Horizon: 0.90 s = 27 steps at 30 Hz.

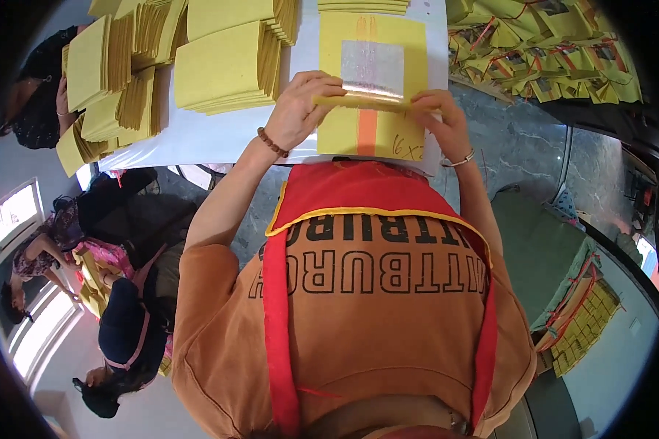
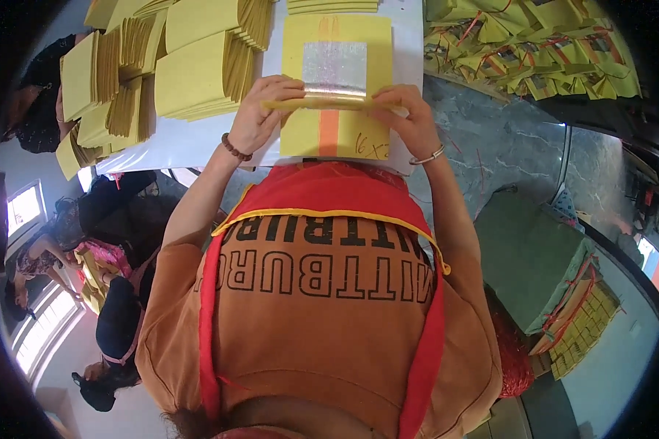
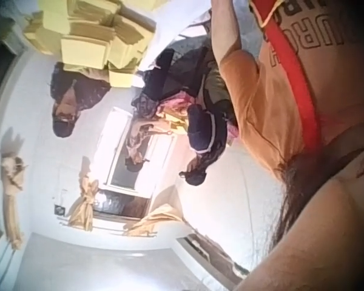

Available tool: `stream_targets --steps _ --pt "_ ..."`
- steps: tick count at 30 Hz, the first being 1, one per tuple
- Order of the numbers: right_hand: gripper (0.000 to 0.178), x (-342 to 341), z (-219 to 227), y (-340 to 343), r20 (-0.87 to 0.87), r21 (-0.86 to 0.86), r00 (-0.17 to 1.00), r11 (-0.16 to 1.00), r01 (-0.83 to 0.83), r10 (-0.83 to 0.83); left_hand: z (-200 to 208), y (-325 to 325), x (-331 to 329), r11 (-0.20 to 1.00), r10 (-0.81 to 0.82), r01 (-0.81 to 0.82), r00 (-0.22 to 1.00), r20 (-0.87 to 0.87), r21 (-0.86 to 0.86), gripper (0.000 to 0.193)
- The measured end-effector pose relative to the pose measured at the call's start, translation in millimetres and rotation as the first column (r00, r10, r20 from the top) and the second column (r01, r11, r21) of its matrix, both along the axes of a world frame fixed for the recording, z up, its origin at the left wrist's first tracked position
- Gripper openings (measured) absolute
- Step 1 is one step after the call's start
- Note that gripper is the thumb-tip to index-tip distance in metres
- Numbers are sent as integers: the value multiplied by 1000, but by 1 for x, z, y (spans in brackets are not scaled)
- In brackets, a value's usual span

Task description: Folding individual yellow paper sheets over foil squares to assemble ceremonial paper bundles.

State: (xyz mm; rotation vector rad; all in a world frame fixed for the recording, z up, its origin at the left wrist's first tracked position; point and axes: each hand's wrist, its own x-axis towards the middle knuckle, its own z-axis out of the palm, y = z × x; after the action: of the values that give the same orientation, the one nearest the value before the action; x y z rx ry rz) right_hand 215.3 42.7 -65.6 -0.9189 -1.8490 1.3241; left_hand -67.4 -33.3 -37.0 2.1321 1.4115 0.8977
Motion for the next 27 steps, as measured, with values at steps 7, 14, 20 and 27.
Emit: stream_targets --steps 7,14,20,27 --pt "19 3 27 1 266 574 963 810 -119 -47 14 -8 6 992 -12 19 999 -52 128 34" --pt "15 13 41 -24 229 320 962 921 -222 152 28 -40 14 994 41 -34 997 65 -100 27" --pt "28 3 42 -22 335 -34 932 990 -136 139 23 -27 26 857 401 -294 896 190 -423 20" --pt "41 -15 42 -17 194 -170 975 975 144 -110 -6 -6 23 749 572 -304 745 343 -589 25"
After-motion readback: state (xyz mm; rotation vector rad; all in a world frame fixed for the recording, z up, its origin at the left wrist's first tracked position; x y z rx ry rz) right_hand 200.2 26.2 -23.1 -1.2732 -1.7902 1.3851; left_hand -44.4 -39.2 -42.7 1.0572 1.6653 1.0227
